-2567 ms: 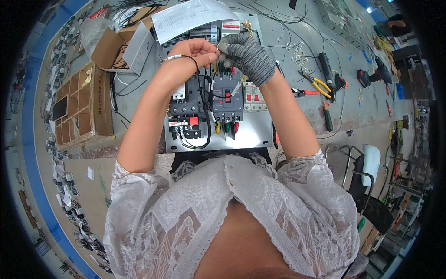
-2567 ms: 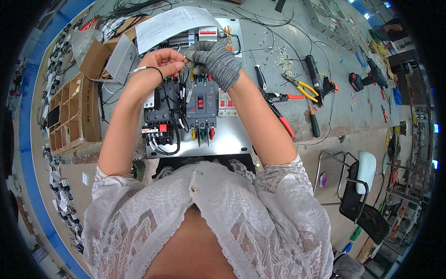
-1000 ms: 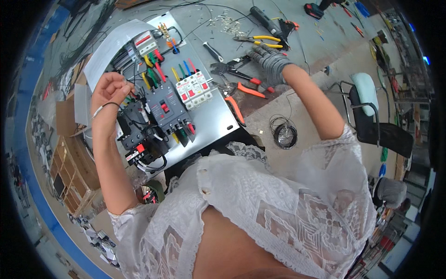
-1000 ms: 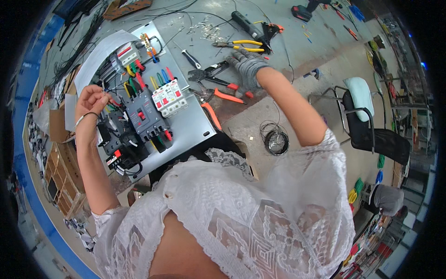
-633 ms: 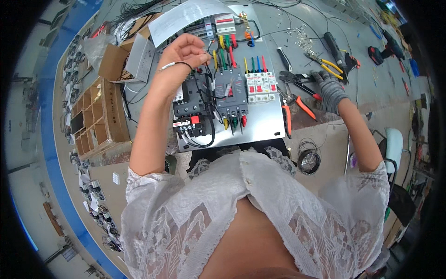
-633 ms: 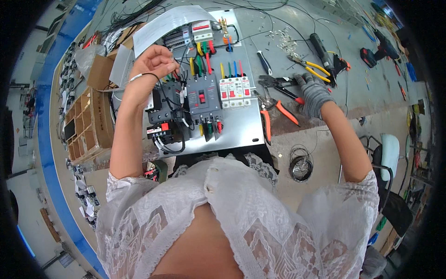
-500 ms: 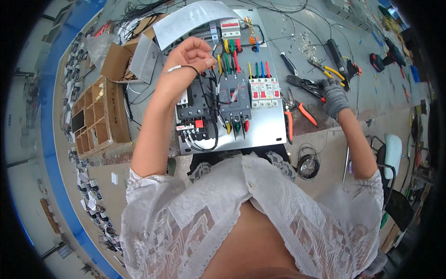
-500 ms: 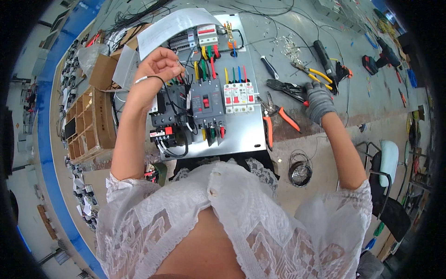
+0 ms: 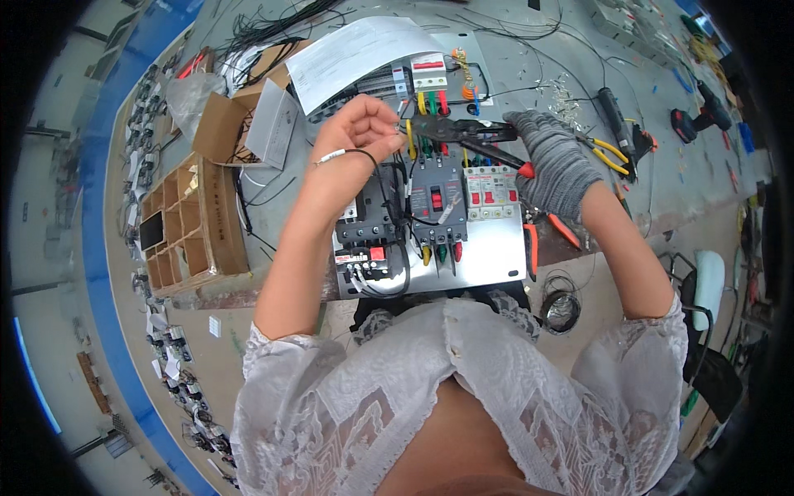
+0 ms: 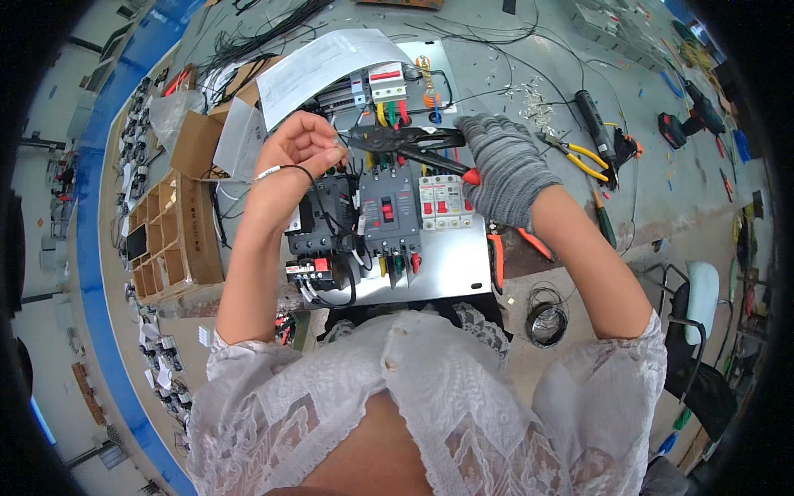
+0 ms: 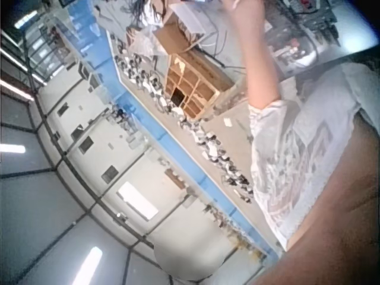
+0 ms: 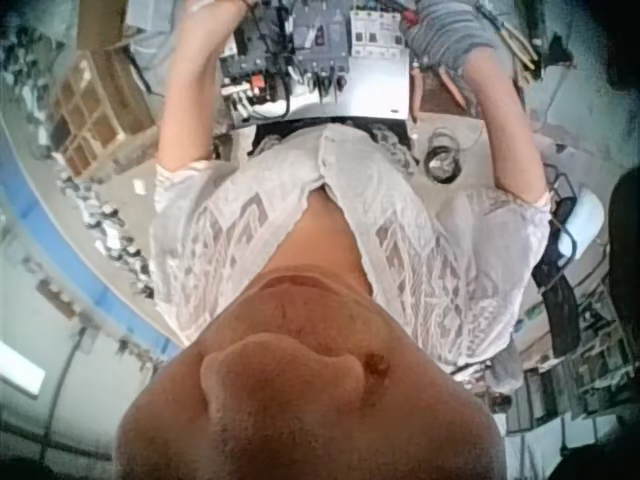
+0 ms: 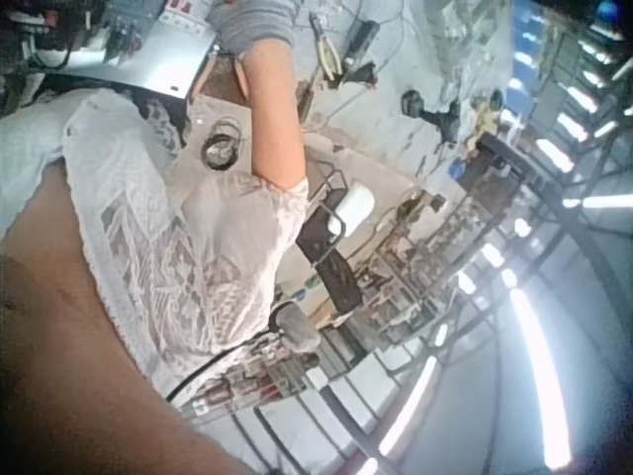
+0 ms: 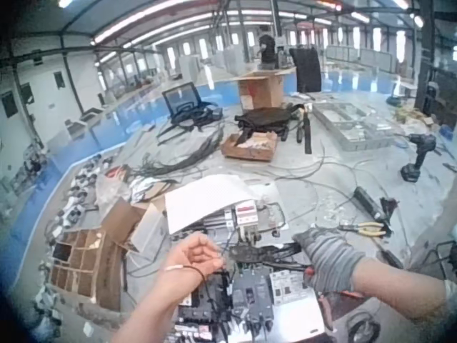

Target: The person is assembling an electrical control panel. They strip wire ends with pliers, insert them into terminal blocks, and tighten the connections with a screwdriver. The person works on a single panel throughout the clip.

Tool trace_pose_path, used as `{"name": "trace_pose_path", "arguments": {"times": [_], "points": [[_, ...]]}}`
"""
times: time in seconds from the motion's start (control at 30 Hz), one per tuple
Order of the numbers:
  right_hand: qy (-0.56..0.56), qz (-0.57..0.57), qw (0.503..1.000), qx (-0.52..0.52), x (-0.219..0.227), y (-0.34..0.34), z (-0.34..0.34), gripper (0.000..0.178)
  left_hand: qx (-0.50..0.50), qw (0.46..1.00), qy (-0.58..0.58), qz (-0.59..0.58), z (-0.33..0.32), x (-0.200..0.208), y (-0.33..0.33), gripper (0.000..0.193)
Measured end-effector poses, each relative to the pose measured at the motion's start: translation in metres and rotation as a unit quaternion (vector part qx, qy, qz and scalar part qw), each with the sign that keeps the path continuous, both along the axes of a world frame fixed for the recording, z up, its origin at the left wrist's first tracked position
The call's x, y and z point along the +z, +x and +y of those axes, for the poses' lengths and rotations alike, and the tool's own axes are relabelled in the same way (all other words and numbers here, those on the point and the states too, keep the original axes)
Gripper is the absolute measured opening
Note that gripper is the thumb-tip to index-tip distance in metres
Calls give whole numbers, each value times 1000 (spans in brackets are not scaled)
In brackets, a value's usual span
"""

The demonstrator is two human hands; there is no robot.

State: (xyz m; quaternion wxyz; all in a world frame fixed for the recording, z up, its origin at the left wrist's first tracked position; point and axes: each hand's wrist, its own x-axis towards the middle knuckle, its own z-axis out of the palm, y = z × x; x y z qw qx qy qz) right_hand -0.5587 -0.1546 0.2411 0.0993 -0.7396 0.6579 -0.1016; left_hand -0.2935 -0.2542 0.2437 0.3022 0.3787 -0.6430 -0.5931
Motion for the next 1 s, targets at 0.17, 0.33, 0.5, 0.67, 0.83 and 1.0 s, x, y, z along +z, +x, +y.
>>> {"name": "trace_pose_path", "arguments": {"times": [0.17, 0.33, 0.5, 0.67, 0.83, 1.0], "points": [[29, 60, 998, 12, -6, 12, -10, 74, 7, 1000, -10, 7, 1, -2, -1, 22], [30, 39, 999, 24, 0, 13, -9, 75, 17, 1000, -16, 6, 2, 0, -2, 23], [8, 21, 999, 33, 0, 19, -10, 72, 15, 999, -51, -1, 3, 0, -3, 24], [-14, 59, 998, 24, -6, 22, -8, 64, 23, 997, -69, -20, 3, 0, -3, 24], [72, 89, 993, 12, 9, 29, -17, 55, 19, 997, -74, -25, 4, -1, -2, 30], [77, 10, 997, 22, -11, 19, -23, 55, 7, 997, -78, -22, 1, -4, -2, 28]]}}
